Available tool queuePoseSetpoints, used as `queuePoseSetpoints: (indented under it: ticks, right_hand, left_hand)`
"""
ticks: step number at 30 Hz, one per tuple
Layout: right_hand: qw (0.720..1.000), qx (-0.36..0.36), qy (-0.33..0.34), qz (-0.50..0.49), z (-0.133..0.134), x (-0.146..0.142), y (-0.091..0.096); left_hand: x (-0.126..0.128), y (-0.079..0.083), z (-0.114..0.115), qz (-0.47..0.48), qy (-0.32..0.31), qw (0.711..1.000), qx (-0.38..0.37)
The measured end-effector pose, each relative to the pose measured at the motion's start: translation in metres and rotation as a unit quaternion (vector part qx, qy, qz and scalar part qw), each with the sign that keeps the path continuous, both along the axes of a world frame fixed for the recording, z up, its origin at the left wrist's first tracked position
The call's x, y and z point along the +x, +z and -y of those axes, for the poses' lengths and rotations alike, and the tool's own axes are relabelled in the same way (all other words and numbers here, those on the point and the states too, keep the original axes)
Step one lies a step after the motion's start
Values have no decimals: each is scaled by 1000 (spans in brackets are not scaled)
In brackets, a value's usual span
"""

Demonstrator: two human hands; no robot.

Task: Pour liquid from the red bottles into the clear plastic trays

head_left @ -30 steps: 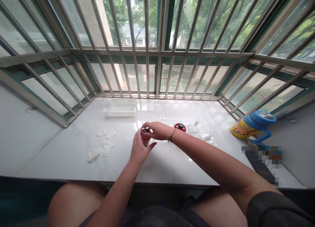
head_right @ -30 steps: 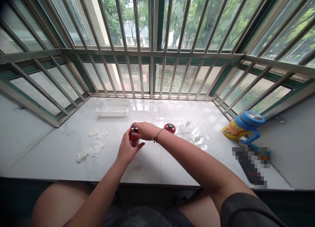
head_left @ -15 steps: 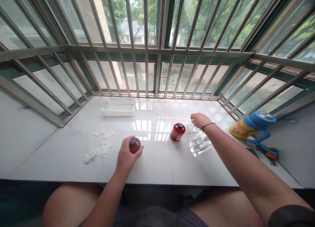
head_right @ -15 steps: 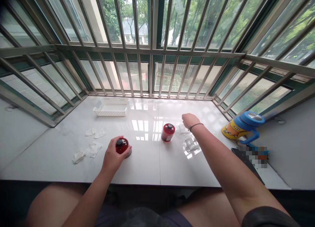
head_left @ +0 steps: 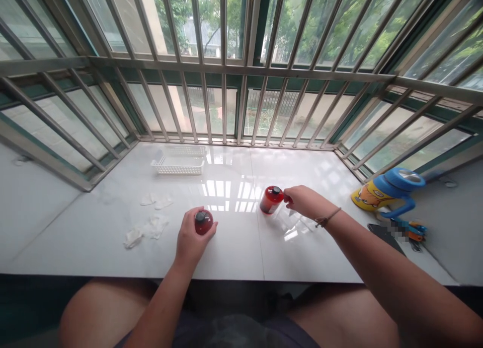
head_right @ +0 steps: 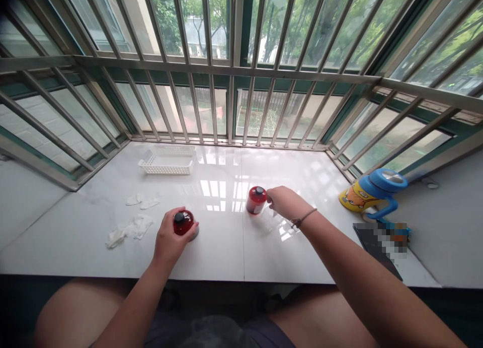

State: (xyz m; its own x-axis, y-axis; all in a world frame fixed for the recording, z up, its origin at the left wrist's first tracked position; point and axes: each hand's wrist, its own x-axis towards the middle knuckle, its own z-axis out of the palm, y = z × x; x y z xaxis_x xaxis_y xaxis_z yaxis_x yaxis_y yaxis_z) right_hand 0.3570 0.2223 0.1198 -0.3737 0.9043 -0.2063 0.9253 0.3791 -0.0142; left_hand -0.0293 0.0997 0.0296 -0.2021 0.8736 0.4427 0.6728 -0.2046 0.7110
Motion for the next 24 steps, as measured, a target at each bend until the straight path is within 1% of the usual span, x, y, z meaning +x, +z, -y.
queuePoseSetpoints:
  ticks: [3, 8, 11, 15, 19, 24]
  right_hand:
    - [999, 1, 16, -33, 10, -12, 0]
    - [997, 6, 17, -78, 25, -22, -3]
    - [995, 7, 30, -100, 41, -31, -12]
    - [990, 27, 57, -123, 56, -50, -31]
    - [984, 76, 69, -142, 54, -65, -47]
    - [975, 142, 84, -148, 38, -69, -66]
  left_hand:
    - [0, 0, 0, 0, 1, 1000, -2]
    - [0, 2, 2, 2, 1, 1000, -20]
    - [0, 2, 2, 2, -2, 1000, -23]
    - [0, 0, 1, -1, 5, 1000, -14]
    - [0, -1, 0, -5, 10, 1000, -2]
    - [0, 0, 2, -2, 5, 1000, -20]
